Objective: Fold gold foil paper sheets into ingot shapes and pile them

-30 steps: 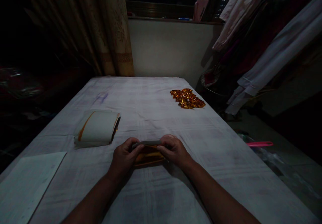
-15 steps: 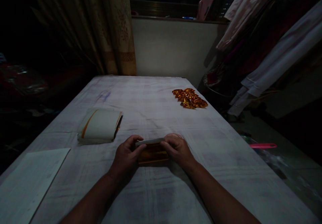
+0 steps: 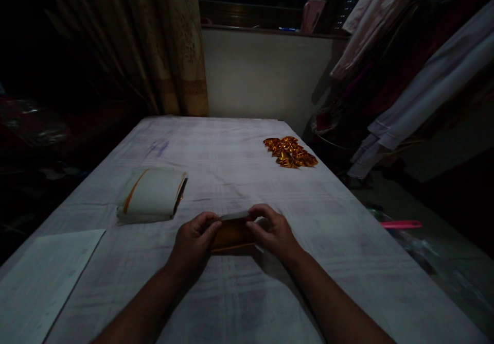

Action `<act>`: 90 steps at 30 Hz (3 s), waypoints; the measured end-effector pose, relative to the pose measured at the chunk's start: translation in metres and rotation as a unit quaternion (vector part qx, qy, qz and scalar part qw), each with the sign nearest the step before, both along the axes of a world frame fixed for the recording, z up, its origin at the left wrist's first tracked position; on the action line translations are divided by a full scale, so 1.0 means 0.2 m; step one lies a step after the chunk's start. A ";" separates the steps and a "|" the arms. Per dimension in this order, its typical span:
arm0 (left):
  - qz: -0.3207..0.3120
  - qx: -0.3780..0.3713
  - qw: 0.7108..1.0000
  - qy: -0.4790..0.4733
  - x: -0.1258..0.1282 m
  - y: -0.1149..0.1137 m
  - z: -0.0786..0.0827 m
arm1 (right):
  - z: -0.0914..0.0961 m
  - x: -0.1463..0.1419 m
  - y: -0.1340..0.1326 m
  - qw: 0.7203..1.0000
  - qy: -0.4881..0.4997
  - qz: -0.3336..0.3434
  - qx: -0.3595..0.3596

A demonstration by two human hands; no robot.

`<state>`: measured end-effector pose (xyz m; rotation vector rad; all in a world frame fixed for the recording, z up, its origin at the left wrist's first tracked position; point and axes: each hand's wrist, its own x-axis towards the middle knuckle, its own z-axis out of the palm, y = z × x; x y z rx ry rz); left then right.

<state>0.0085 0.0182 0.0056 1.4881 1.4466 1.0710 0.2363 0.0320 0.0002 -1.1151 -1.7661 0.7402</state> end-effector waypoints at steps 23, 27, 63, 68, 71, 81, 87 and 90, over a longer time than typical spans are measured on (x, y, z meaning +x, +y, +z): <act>-0.039 0.056 0.990 0.120 -0.01 -0.01 0.00 | -0.04 -0.02 0.02 0.995 0.066 0.006 -0.073; -0.042 0.070 0.988 0.133 -0.01 -0.01 0.01 | -0.06 -0.03 0.02 0.994 0.064 0.000 -0.087; 0.015 0.067 0.994 0.081 -0.04 0.01 -0.07 | -0.05 -0.05 0.01 0.970 0.158 -0.039 -0.183; -0.015 0.008 0.999 0.049 -0.05 0.02 -0.03 | -0.04 -0.05 0.02 0.969 0.154 -0.048 -0.189; -0.021 -0.030 0.999 0.021 -0.05 0.03 -0.03 | -0.04 -0.04 0.03 0.966 0.157 -0.052 -0.196; 0.003 -0.052 0.998 -0.035 -0.03 0.02 -0.04 | -0.04 -0.03 0.03 0.969 0.149 -0.038 -0.191; -0.013 -0.038 0.999 0.002 -0.04 0.03 -0.02 | -0.05 -0.04 0.03 0.968 0.150 -0.044 -0.197; -0.010 -0.033 0.999 0.008 -0.04 0.03 -0.01 | -0.05 -0.04 0.03 0.966 0.156 -0.040 -0.202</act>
